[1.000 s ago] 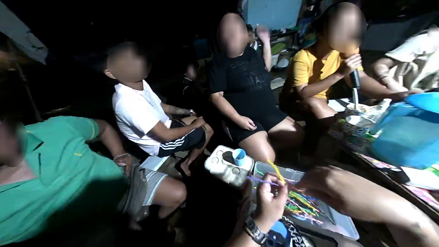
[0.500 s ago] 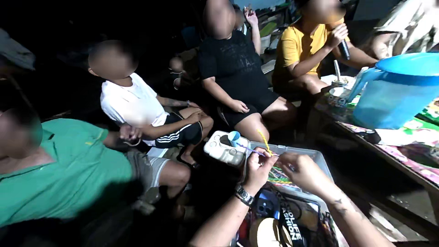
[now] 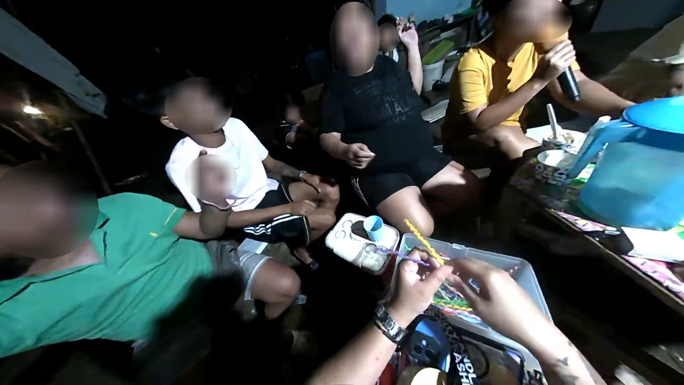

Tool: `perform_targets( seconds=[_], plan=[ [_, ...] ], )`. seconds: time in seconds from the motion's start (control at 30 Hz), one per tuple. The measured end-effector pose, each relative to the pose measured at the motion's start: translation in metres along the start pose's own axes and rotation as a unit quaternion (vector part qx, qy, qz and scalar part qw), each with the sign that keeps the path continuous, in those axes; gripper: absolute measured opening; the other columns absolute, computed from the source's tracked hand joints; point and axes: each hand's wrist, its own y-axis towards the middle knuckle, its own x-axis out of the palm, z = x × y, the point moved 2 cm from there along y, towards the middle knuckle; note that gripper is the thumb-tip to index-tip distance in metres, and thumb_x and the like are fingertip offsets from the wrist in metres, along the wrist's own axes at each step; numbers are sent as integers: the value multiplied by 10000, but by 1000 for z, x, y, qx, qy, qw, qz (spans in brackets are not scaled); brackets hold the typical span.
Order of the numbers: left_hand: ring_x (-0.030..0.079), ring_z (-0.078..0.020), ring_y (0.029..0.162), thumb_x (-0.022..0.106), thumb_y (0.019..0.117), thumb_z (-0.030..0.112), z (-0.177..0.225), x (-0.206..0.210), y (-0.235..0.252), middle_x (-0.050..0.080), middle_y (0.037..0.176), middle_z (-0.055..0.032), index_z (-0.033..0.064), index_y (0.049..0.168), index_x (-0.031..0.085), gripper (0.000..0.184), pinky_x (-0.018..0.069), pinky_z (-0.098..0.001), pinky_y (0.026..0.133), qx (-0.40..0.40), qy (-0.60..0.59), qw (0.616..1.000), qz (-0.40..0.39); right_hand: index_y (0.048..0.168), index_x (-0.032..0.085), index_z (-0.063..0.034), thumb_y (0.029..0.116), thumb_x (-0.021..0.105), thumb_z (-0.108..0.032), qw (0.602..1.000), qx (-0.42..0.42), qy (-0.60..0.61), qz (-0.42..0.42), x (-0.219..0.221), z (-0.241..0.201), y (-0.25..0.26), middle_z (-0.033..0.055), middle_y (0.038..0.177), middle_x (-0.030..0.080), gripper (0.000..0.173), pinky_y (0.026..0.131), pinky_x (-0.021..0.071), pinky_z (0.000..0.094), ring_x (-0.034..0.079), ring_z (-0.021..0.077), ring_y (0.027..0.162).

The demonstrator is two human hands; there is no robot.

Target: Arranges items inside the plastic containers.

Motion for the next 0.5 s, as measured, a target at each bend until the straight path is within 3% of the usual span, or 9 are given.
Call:
perform_targets(
  seconds=[0.07,0.2,0.33,0.4,0.43,0.5],
  plan=[
    [650,-6,859,675,888,-49,0,-5,2,664,948,31,43,945,598,133,574,-205,783,2,7,1000,6,987,762,-32,949,601,-171,999,-25,-38,19,5,-5,1,140,984,744,216,809,517,668,718,363,925],
    [651,-12,828,679,881,-57,1,-11,2,662,921,20,40,922,592,137,573,-202,766,5,27,1000,5,856,776,-83,886,671,-239,997,-38,-30,66,14,-1,8,69,852,744,190,776,538,612,723,277,818],
    [647,14,850,699,862,-48,2,-16,0,672,934,33,-12,1000,618,164,567,-179,779,9,60,998,-6,750,714,-75,791,742,-239,996,-14,13,90,20,0,18,46,747,688,172,673,561,431,679,182,711],
    [658,-4,827,711,861,-32,2,-21,0,678,910,19,-8,966,626,137,579,-197,764,-1,63,998,5,753,685,-82,782,754,-274,995,-14,17,96,23,-2,21,32,739,657,206,650,549,346,649,139,694],
    [660,-8,812,713,863,-29,3,-23,1,680,904,18,2,954,628,128,581,-200,751,-4,63,998,14,786,701,-83,805,752,-298,995,-27,17,90,24,-2,22,35,765,673,221,670,561,357,661,147,715],
    [668,-8,820,711,863,-31,5,-26,2,691,912,27,18,950,638,124,588,-200,762,-4,62,997,38,931,745,-61,916,693,-317,998,-45,23,39,25,-3,21,82,893,723,262,755,565,525,707,246,827]
  ],
)
